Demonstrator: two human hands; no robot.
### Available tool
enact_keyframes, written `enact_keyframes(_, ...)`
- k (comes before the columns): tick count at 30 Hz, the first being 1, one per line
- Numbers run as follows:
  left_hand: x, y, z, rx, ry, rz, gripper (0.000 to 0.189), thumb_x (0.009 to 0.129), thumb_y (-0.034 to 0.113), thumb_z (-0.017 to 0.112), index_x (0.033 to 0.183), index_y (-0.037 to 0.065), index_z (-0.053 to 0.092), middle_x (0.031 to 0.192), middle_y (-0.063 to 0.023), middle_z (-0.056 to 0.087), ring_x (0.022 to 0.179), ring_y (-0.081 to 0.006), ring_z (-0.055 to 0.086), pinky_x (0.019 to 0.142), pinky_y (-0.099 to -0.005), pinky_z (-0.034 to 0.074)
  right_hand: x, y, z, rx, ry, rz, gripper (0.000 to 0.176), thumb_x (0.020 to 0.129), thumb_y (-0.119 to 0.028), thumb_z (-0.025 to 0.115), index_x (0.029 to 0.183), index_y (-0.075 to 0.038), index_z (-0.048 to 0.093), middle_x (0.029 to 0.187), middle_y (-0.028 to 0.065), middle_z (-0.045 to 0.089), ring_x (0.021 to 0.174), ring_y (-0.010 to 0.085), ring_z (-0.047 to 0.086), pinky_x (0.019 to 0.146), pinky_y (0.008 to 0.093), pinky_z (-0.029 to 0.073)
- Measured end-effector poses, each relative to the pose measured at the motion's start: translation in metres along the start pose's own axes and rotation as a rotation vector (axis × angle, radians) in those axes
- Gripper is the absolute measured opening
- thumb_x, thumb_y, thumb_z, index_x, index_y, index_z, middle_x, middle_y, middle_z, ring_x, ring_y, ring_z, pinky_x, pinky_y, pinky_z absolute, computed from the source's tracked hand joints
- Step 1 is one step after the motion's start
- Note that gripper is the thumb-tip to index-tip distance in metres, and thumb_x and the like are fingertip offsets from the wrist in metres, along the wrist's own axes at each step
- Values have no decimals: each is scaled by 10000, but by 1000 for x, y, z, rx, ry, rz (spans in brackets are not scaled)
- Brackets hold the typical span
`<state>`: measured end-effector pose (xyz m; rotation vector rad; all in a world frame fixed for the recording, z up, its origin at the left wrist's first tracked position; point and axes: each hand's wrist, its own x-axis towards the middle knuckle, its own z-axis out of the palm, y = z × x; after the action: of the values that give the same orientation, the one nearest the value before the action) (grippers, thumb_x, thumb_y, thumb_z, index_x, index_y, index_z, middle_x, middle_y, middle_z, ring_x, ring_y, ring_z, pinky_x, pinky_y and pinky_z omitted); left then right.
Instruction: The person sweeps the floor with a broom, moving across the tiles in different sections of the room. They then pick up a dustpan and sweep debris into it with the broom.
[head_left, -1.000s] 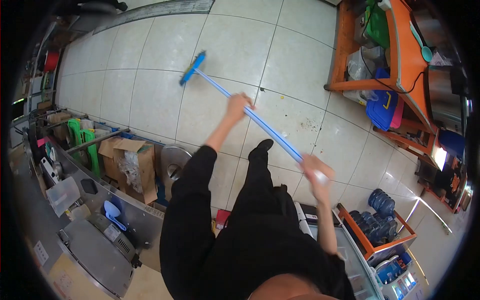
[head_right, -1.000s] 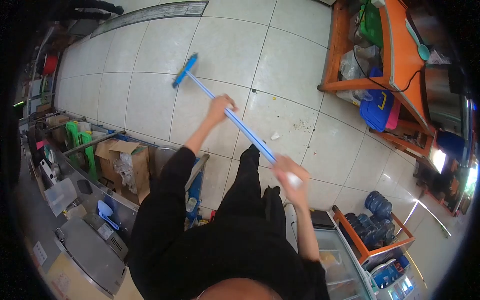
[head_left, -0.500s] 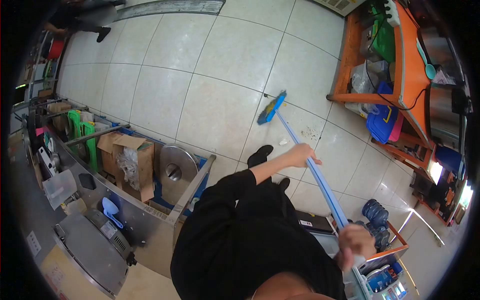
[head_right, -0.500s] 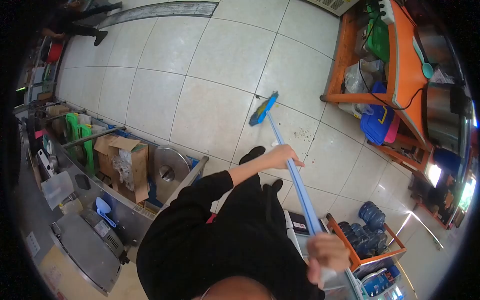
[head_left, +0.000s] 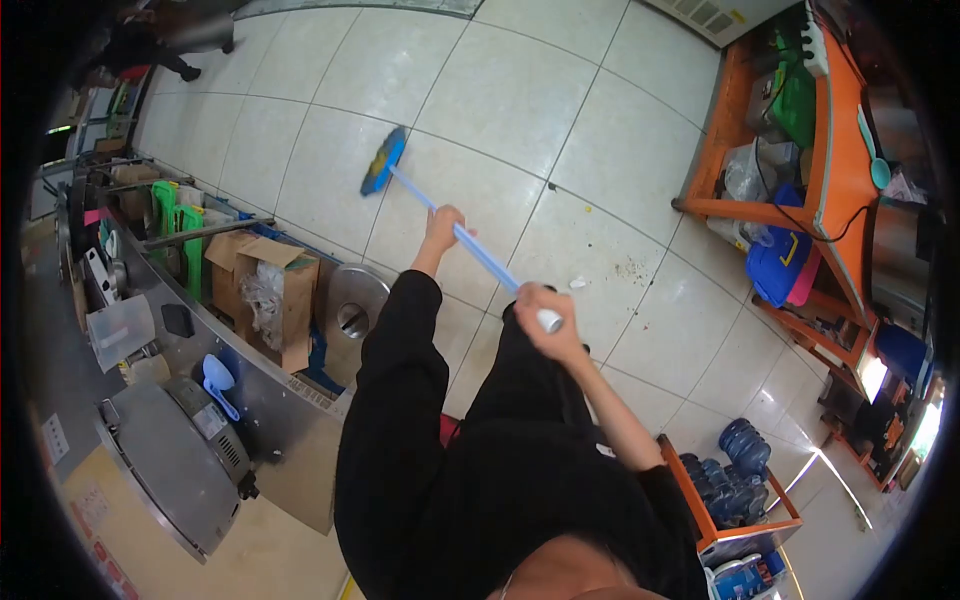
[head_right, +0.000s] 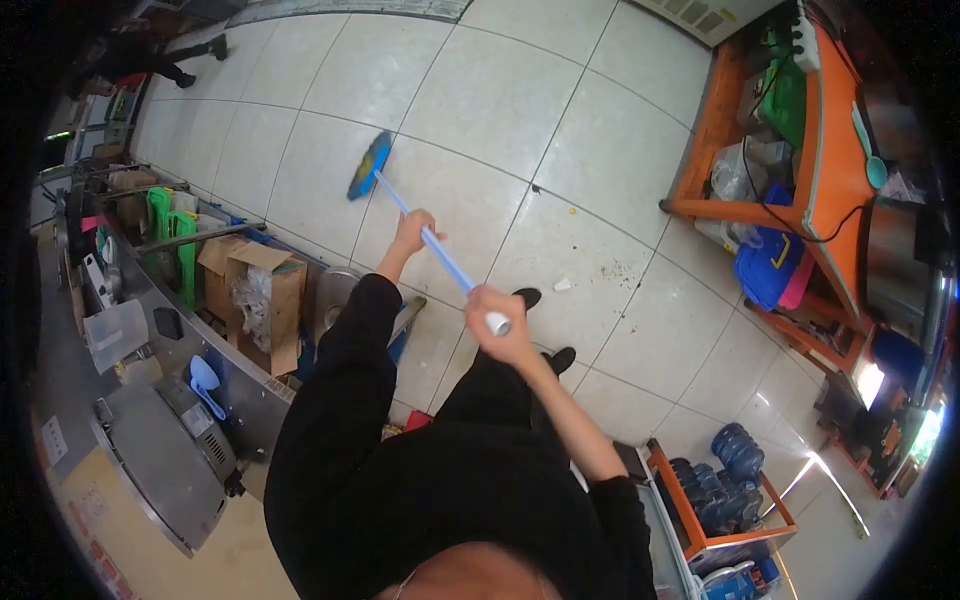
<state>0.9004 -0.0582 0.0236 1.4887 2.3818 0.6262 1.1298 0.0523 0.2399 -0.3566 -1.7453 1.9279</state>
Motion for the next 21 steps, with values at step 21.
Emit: enact_keyframes(21,-56,216,-31,-505,34,-30,313,702,268,682,502,74,540,460,-111,472,464,-308,472,506,-389,335,-116,-151,-99,52,218,68,337,794,-300,585,578,-48,523,527,55,504,478,164,492,446,274,362)
